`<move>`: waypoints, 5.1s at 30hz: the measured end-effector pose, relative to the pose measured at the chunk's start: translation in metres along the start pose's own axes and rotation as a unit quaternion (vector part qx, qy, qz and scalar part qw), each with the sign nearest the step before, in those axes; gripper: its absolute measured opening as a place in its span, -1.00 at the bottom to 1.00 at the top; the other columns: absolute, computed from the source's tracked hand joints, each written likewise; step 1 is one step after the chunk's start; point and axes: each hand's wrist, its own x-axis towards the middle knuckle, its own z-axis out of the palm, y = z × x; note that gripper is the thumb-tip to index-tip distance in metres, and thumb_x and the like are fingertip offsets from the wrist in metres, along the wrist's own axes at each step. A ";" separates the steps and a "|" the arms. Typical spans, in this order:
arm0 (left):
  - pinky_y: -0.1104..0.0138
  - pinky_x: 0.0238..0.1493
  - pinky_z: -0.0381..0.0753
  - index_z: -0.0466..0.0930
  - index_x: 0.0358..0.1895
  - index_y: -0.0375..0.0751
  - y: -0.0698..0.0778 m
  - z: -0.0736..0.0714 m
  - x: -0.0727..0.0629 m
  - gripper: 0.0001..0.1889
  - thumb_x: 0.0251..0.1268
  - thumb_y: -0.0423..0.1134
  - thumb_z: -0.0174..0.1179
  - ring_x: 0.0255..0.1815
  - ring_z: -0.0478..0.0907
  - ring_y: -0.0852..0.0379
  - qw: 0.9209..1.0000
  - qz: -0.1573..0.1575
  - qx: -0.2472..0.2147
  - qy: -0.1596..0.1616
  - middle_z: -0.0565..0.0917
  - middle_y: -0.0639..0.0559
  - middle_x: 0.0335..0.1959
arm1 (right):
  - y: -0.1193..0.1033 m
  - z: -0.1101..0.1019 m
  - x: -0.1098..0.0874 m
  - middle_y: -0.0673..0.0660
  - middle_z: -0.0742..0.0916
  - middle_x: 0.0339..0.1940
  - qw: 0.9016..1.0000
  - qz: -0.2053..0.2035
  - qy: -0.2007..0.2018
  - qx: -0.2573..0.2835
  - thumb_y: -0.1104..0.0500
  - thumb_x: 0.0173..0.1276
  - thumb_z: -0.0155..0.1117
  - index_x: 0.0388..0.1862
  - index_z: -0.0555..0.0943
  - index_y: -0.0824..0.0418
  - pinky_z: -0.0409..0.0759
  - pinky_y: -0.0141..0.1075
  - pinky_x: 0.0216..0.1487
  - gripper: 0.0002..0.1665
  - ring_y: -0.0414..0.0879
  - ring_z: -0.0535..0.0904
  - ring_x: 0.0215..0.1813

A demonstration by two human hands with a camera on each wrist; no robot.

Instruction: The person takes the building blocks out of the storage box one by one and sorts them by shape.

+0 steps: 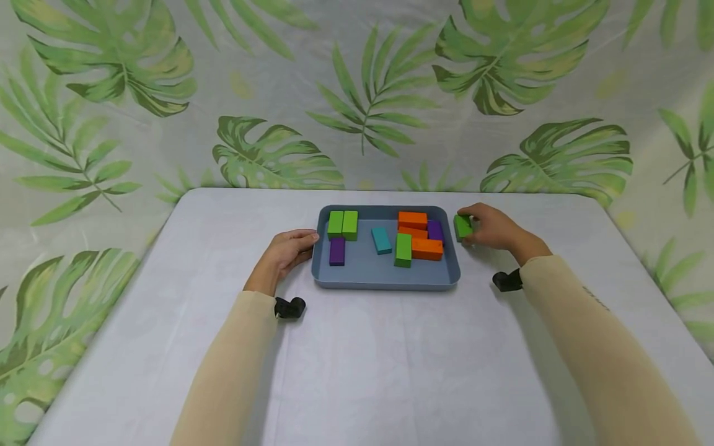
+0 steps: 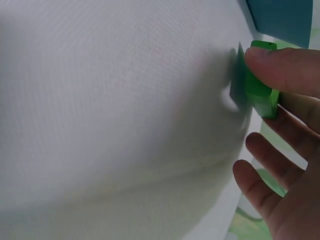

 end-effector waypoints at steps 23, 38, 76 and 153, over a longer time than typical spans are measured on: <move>0.25 0.46 0.47 0.45 0.36 -0.27 -0.001 -0.002 -0.002 -0.53 0.45 -0.23 0.18 0.40 0.43 0.03 1.000 -0.001 -0.002 0.002 0.48 -0.14 0.39 | -0.003 0.003 -0.001 0.50 0.39 0.40 1.000 0.006 -0.013 -0.002 0.22 0.17 0.44 0.46 0.30 0.37 0.35 0.30 0.40 -0.10 0.37 0.36 0.31; 0.26 0.46 0.47 0.45 0.36 -0.29 -0.002 -0.001 -0.001 -0.53 0.44 -0.24 0.18 0.42 0.43 0.04 1.000 -0.006 -0.007 0.006 0.48 -0.15 0.40 | -0.036 -0.025 -0.010 0.44 0.33 0.48 1.000 -0.019 0.002 0.019 0.17 0.32 0.31 0.47 0.29 0.30 0.35 0.37 0.36 -0.23 0.42 0.31 0.39; 0.26 0.46 0.47 0.46 0.34 -0.30 -0.005 0.000 0.001 -0.54 0.44 -0.23 0.18 0.41 0.43 0.04 1.000 -0.007 -0.004 0.001 0.48 -0.15 0.39 | -0.151 0.031 0.032 0.26 0.51 0.41 0.987 -0.144 -0.069 -0.006 0.21 0.37 0.28 0.40 0.44 0.26 0.35 0.10 0.52 -0.38 0.19 0.34 0.48; 0.26 0.47 0.46 0.43 0.37 -0.28 -0.001 0.000 -0.001 -0.52 0.45 -0.23 0.17 0.40 0.43 0.07 1.000 -0.014 -0.002 0.006 0.46 -0.15 0.41 | -0.159 -0.003 0.021 0.24 0.38 0.46 0.995 -0.097 -0.030 0.021 0.20 0.27 0.31 0.49 0.27 0.26 0.54 -0.01 0.33 -0.18 0.14 0.42 0.26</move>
